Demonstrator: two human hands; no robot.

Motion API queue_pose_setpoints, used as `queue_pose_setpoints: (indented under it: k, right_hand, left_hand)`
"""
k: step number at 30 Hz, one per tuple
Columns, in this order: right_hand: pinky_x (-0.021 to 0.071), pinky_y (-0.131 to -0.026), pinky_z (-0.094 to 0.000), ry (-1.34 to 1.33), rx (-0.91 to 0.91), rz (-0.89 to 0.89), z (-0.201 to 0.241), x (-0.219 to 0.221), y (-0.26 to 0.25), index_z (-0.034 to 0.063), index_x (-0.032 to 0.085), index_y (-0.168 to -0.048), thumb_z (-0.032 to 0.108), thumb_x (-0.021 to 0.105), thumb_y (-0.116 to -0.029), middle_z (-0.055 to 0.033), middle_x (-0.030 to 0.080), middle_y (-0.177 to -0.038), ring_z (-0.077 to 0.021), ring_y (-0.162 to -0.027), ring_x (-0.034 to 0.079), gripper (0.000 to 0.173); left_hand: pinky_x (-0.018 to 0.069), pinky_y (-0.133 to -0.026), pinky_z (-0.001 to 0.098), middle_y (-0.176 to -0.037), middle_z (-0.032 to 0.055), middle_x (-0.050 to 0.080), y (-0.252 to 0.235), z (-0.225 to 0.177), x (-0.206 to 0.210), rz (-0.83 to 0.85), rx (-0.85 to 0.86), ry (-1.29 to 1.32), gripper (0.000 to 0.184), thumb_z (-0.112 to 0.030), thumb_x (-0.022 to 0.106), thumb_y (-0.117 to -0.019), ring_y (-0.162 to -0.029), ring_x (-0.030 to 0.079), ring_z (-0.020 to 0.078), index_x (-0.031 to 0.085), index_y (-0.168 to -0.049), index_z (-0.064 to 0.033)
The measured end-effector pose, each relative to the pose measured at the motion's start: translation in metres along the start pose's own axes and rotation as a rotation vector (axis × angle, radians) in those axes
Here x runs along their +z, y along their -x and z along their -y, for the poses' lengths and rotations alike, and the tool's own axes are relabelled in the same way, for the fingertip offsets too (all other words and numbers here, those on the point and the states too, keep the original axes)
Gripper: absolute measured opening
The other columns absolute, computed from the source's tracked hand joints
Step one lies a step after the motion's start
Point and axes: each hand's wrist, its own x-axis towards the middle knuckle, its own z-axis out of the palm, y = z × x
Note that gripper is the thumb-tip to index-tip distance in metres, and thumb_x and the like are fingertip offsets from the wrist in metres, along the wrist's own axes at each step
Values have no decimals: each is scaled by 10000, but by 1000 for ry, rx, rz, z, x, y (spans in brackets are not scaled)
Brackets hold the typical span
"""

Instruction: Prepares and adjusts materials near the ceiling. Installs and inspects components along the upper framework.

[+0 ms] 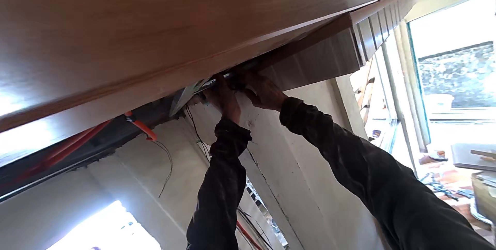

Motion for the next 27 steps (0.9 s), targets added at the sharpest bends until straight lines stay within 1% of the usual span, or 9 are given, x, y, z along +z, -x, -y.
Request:
queue_pose_setpoints:
  k: [2,4,8,10,12,18,21,24,27]
  right_hand:
    - [535,-1059,-420,-121,91,-138,5,14,8,-73,613,-1301,45,631,-966,-196,664,-1311,-268,-1202,665,355]
    - [532,-1076,-411,-186,175,-222,11,29,18,-73,584,-1352,81,651,-969,-184,689,-1275,-236,-1211,666,418]
    - [529,-1060,-375,-428,302,-298,25,50,21,-90,604,-1279,45,622,-963,-206,666,-1276,-217,-1200,653,343]
    - [525,-1069,-367,-479,306,-319,25,55,20,-99,627,-1238,42,617,-966,-234,628,-1345,-231,-1235,637,307]
    - [524,-1070,-354,-500,297,-334,26,58,17,-107,627,-1238,35,606,-962,-249,609,-1366,-234,-1248,630,311]
    - [559,-941,-337,-438,239,-355,26,59,11,-84,640,-1081,9,578,-933,-205,687,-1118,-198,-1061,675,186]
    - [548,-1010,-377,-448,237,-347,25,61,13,-97,648,-1123,9,594,-934,-231,680,-1199,-241,-1150,667,223]
    - [537,-1043,-385,-471,242,-342,28,61,13,-112,631,-1182,5,593,-941,-260,643,-1284,-259,-1200,650,271]
    - [559,-955,-353,-449,254,-355,32,60,10,-89,648,-1076,9,589,-933,-226,678,-1165,-219,-1088,673,183]
  left_hand:
    - [602,-869,407,-1192,171,652,2,0,0,-34,22,-64,502,-231,599,-1050,-992,688,221,398,-1462,-23]
    - [597,-914,397,-1214,167,656,4,1,1,-49,33,-108,527,-246,606,-1047,-1042,690,210,397,-1477,-25]
    - [607,-822,387,-1164,159,663,2,-1,0,-29,-25,-129,570,-280,610,-1044,-940,694,205,357,-1506,-61]
    - [612,-766,376,-1097,158,673,2,-3,0,-25,-7,-104,522,-235,629,-1034,-869,697,198,401,-1461,-41]
    - [613,-826,385,-1150,163,671,2,-6,0,-20,-7,-102,538,-216,646,-1023,-939,704,205,403,-1466,-30]
    - [602,-931,398,-1222,172,660,2,-4,2,-47,28,-127,569,-243,654,-1020,-1065,698,217,391,-1471,-16]
    - [591,-945,398,-1244,174,638,3,-5,-1,-3,34,-94,563,-211,629,-1032,-1091,680,219,361,-1488,-18]
    - [601,-872,381,-1162,156,662,3,-10,-2,13,-7,-116,512,-229,620,-1038,-993,694,197,405,-1455,-25]
    - [596,-916,381,-1213,163,642,3,-12,-3,26,9,-109,521,-210,608,-1044,-1046,686,203,376,-1469,-20]
